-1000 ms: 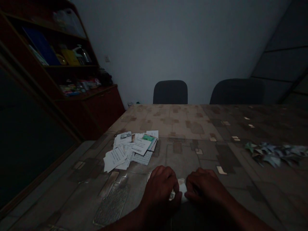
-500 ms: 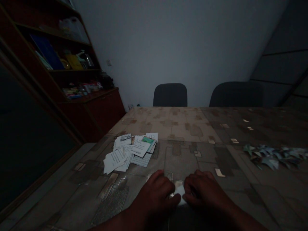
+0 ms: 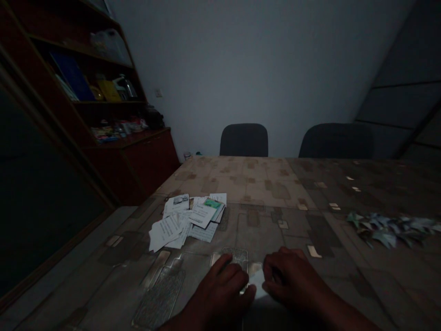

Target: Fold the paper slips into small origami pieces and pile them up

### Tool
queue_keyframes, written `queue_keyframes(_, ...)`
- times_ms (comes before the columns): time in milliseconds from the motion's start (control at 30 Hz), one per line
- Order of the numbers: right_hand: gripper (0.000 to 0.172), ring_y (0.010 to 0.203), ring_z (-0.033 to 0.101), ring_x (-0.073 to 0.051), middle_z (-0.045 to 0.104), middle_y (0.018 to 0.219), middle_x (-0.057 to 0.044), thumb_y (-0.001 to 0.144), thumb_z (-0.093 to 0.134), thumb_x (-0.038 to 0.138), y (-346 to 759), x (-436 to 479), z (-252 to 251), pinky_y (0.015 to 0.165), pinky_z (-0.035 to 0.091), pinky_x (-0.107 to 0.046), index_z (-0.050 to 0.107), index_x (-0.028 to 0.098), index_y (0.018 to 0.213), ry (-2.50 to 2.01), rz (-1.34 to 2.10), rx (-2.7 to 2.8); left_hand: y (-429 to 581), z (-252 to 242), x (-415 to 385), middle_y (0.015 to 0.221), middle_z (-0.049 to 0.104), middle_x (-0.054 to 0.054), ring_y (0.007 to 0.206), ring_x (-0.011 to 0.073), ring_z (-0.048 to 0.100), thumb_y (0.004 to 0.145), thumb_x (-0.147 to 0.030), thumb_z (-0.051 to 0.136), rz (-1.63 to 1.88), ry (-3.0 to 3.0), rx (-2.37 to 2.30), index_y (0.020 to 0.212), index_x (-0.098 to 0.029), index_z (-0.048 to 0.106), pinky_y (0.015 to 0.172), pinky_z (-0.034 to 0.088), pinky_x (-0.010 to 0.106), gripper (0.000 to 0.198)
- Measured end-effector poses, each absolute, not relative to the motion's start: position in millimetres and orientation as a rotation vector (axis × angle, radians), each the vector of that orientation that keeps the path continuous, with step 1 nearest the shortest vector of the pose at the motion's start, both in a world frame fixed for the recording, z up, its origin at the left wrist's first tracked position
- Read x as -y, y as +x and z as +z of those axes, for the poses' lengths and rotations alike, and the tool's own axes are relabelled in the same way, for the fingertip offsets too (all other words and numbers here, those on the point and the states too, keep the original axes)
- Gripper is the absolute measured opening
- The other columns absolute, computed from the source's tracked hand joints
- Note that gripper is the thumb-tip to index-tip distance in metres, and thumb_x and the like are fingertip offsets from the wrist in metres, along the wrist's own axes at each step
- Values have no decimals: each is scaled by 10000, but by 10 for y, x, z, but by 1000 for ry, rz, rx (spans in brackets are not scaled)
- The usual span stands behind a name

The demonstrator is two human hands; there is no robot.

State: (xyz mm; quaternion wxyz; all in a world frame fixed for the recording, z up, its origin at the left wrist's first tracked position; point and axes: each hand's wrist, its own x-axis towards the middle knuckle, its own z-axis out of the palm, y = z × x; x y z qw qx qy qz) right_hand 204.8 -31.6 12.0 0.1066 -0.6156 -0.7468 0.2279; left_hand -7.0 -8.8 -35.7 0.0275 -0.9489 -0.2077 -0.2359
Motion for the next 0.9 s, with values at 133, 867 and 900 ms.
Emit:
queue_keyframes(133, 256, 849, 561, -212, 672, 837, -6, 635, 640, 84, 2041, 299, 69, 791, 325, -323, 646, 221, 852, -1748, 670, 2183, -59, -395, 86, 697, 573, -43, 675, 139, 557, 919, -151, 531, -829, -2918, 741, 875, -228, 550, 1008, 409, 383, 90)
queue_keyframes(867, 190, 595, 440, -145, 443, 605, 47, 766, 547, 362, 1877, 262, 76, 543, 314, -248, 483, 203, 685, -1451, 1082, 1553, 76, 57, 40, 786, 664, 48, 792, 211, 614, 723, -185, 666, -1766, -3263, 2093, 818, -126, 710, 733, 454, 287, 121)
queue_keyframes(900, 197, 602, 450, -148, 451, 610, 44, 776, 546, 370, 1874, 274, 75, 549, 320, -249, 485, 203, 691, -1454, 1077, 1562, 86, 50, 45, 781, 665, 51, 786, 211, 612, 741, -206, 650, -1807, -3246, 2138, 807, -125, 709, 728, 451, 290, 120)
